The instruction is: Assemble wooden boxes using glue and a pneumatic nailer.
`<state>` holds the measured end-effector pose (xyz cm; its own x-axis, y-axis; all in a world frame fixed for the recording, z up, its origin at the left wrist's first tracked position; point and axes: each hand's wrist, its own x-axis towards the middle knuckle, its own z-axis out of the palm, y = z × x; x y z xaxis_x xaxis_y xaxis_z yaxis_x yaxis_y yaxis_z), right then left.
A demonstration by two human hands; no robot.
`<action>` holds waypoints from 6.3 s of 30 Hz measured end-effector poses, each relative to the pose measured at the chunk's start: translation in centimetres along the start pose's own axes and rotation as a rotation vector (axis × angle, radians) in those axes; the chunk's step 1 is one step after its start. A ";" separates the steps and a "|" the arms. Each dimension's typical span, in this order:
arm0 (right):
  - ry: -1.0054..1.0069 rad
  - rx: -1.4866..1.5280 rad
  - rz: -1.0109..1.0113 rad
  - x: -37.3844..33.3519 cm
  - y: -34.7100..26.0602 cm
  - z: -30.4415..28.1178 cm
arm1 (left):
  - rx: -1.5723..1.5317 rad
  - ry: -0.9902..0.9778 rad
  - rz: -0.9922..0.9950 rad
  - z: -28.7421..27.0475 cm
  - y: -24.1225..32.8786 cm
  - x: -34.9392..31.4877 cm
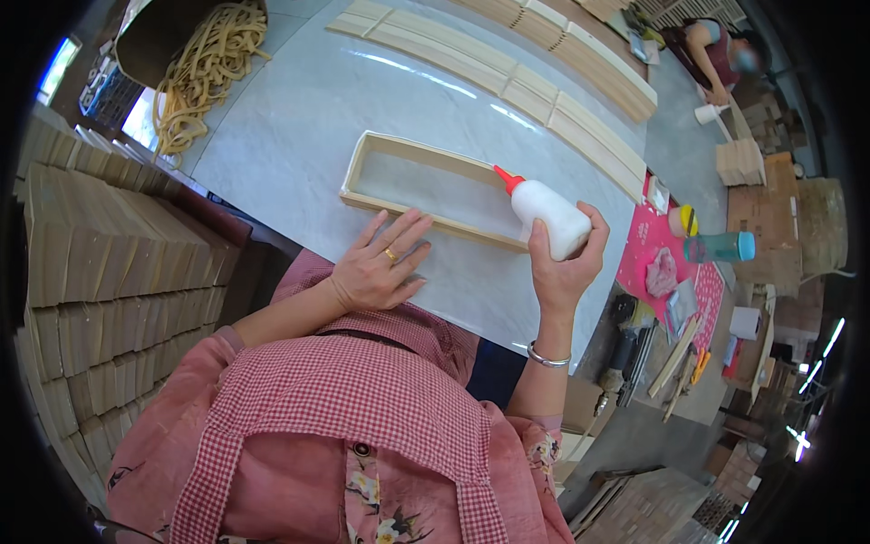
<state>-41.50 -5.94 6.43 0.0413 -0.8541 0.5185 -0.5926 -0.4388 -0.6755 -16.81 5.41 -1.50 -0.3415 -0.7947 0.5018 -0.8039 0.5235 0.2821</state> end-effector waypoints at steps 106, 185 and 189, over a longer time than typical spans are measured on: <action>0.069 -0.489 0.654 9.9 26.7 -13.7 | 0.136 -0.177 0.008 0.4 0.9 0.5; -0.942 -0.394 -0.472 6.8 0.5 1.5 | 0.222 0.141 -0.479 -7.5 -5.3 0.6; -0.909 -0.397 -0.513 6.4 1.1 1.9 | 0.190 0.124 -0.497 -8.0 -5.0 1.1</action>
<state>-40.41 -12.38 8.00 0.8316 -0.5553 0.0021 -0.5446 -0.8164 -0.1922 -9.31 4.38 4.16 0.1534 -0.8839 0.4417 -0.9314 0.0199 0.3634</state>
